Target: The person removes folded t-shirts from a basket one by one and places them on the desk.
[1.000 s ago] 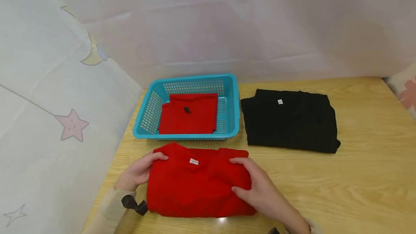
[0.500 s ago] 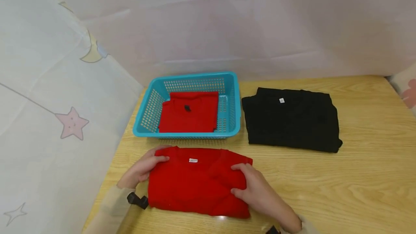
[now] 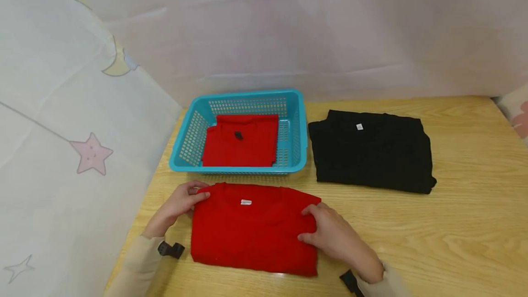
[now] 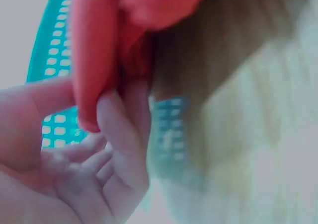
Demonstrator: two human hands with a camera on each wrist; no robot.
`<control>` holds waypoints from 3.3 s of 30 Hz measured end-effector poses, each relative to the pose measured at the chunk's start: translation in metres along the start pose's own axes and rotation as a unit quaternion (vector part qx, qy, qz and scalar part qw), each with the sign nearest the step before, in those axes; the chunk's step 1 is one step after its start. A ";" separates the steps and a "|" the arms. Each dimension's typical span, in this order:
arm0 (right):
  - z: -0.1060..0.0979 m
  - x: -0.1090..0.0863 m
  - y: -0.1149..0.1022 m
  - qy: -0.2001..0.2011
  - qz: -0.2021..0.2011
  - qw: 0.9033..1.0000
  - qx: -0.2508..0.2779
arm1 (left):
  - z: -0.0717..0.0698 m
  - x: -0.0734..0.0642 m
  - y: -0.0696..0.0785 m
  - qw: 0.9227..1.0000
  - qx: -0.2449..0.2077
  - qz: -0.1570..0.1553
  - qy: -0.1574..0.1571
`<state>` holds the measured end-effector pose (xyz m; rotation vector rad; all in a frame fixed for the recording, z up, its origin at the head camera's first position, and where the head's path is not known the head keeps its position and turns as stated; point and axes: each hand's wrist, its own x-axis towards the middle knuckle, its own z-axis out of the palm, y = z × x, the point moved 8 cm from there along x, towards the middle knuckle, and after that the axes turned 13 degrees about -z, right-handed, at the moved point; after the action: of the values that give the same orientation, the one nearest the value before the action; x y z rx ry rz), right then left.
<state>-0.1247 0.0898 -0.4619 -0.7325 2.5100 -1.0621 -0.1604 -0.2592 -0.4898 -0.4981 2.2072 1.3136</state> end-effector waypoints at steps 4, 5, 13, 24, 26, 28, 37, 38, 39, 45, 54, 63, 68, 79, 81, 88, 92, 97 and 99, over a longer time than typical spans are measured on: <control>-0.005 0.007 -0.003 0.001 0.001 0.998 -0.057 | 0.000 -0.006 0.002 0.999 0.032 0.006 -0.035; -0.006 0.009 -0.003 0.002 0.002 0.998 -0.069 | 0.000 -0.007 0.003 0.999 0.034 0.009 -0.041; -0.010 0.013 -0.009 0.034 0.001 0.991 -0.133 | -0.004 -0.012 0.013 0.997 0.076 0.033 0.008; 0.000 0.022 -0.030 0.012 -0.135 0.970 -0.201 | 0.023 -0.055 0.049 0.932 0.298 0.147 0.147; 0.004 0.022 -0.029 -0.016 -0.132 0.972 -0.194 | 0.037 -0.059 0.048 0.925 0.328 0.160 0.104; 0.007 0.023 -0.027 -0.036 -0.126 0.973 -0.189 | 0.051 -0.059 0.044 0.920 0.352 0.160 0.056; 0.011 0.028 -0.025 -0.052 -0.130 0.972 -0.187 | 0.071 -0.050 0.031 0.907 0.388 0.163 -0.017; 0.011 0.029 -0.025 -0.053 -0.130 0.973 -0.186 | 0.070 -0.049 0.031 0.907 0.387 0.166 -0.016; 0.011 0.030 -0.025 -0.052 -0.129 0.973 -0.185 | 0.070 -0.048 0.032 0.906 0.387 0.170 -0.013; 0.011 0.034 -0.026 -0.038 -0.135 0.970 -0.198 | 0.065 -0.042 0.034 0.902 0.391 0.180 -0.003; 0.013 0.037 -0.025 -0.041 -0.114 0.970 -0.212 | 0.057 -0.037 0.043 0.898 0.396 0.191 -0.005; 0.012 0.037 -0.027 -0.067 -0.120 0.970 -0.202 | 0.053 -0.044 0.052 0.907 0.367 0.189 -0.083; 0.001 0.037 -0.031 -0.102 -0.127 0.976 -0.141 | 0.039 -0.065 0.077 0.922 0.286 0.220 -0.142; -0.060 0.053 -0.071 0.060 -0.203 0.977 0.007 | -0.028 -0.067 0.133 0.950 0.188 0.247 0.025; -0.070 0.062 -0.073 0.116 -0.210 0.971 0.014 | -0.035 -0.053 0.135 0.961 0.155 0.221 0.055; -0.066 0.108 -0.058 0.134 -0.159 0.977 0.054 | -0.043 0.002 0.131 0.978 0.106 0.138 0.118; -0.056 0.128 -0.052 0.080 -0.120 0.989 0.038 | -0.045 0.020 0.129 0.969 0.174 0.090 0.151; -0.045 0.150 -0.055 0.013 -0.105 0.994 0.010 | -0.042 0.038 0.124 0.955 0.252 0.039 0.150; -0.040 0.158 -0.055 -0.011 -0.099 0.995 -0.001 | -0.039 0.045 0.120 0.955 0.260 0.021 0.141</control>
<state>-0.2542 -0.0097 -0.4083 -1.0061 2.4592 -1.1082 -0.2719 -0.2406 -0.4173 -0.4514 2.6824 0.6550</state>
